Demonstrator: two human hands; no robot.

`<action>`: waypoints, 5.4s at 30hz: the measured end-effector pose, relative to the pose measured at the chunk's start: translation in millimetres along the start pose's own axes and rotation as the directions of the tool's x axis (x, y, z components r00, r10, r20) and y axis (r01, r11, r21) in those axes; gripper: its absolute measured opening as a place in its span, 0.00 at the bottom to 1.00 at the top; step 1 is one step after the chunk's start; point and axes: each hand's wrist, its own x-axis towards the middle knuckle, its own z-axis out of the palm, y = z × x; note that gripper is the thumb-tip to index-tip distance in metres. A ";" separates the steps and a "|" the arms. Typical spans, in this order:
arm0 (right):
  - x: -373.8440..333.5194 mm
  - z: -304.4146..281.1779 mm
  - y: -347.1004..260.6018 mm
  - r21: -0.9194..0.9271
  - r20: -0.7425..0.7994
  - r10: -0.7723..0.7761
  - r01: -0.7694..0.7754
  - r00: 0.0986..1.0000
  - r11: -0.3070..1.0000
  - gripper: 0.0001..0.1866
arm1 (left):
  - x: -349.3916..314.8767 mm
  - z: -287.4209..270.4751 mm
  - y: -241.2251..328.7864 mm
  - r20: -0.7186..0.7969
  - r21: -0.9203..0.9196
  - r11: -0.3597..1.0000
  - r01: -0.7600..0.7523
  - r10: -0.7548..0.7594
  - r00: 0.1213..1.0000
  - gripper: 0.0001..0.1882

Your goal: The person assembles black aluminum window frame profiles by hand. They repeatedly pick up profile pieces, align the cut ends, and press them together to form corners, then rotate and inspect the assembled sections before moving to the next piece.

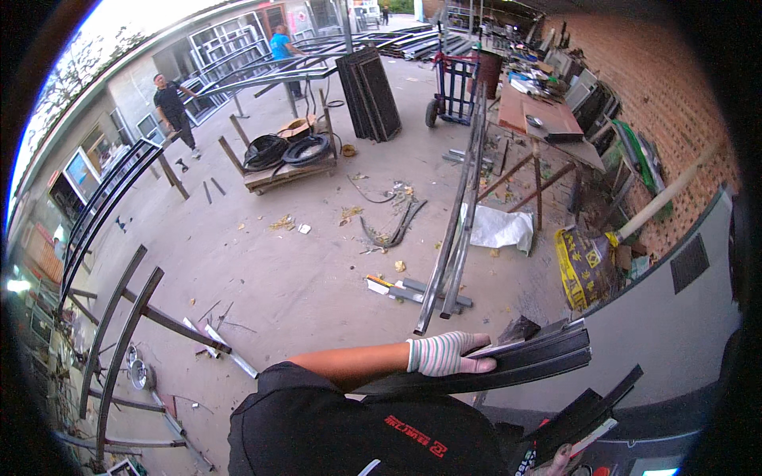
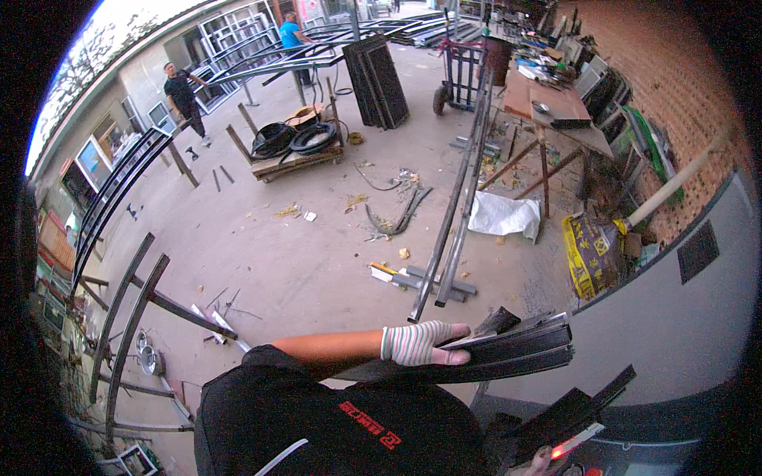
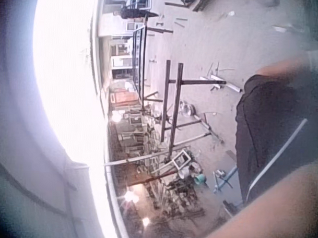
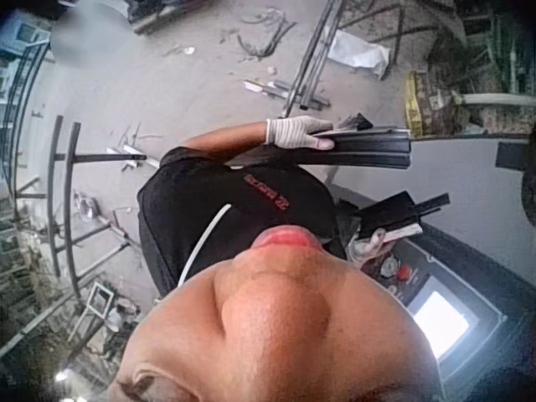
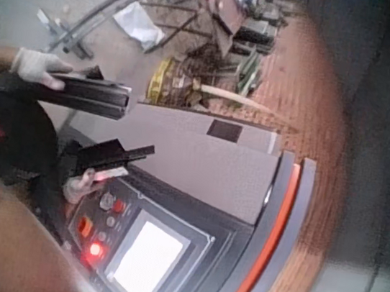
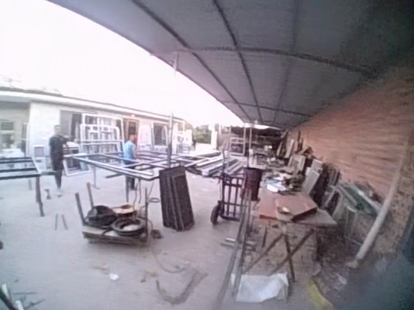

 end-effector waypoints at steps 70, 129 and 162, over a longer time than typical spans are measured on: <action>-166.7 -94.5 -105.2 0.492 -0.455 0.245 0.012 0.856 0.871 0.51 | 145.0 103.2 -50.6 0.583 -0.140 0.972 0.190 -0.074 0.809 0.43; -133.5 -139.5 -162.0 0.487 -0.079 0.157 -0.099 0.984 0.868 0.66 | 121.7 132.9 11.0 0.919 0.276 0.957 0.089 -0.290 0.266 0.43; -226.2 -94.2 -128.8 0.479 0.213 -0.522 0.378 0.826 0.792 0.43 | -90.4 100.5 45.3 0.673 0.604 0.791 -0.099 -0.440 0.594 0.27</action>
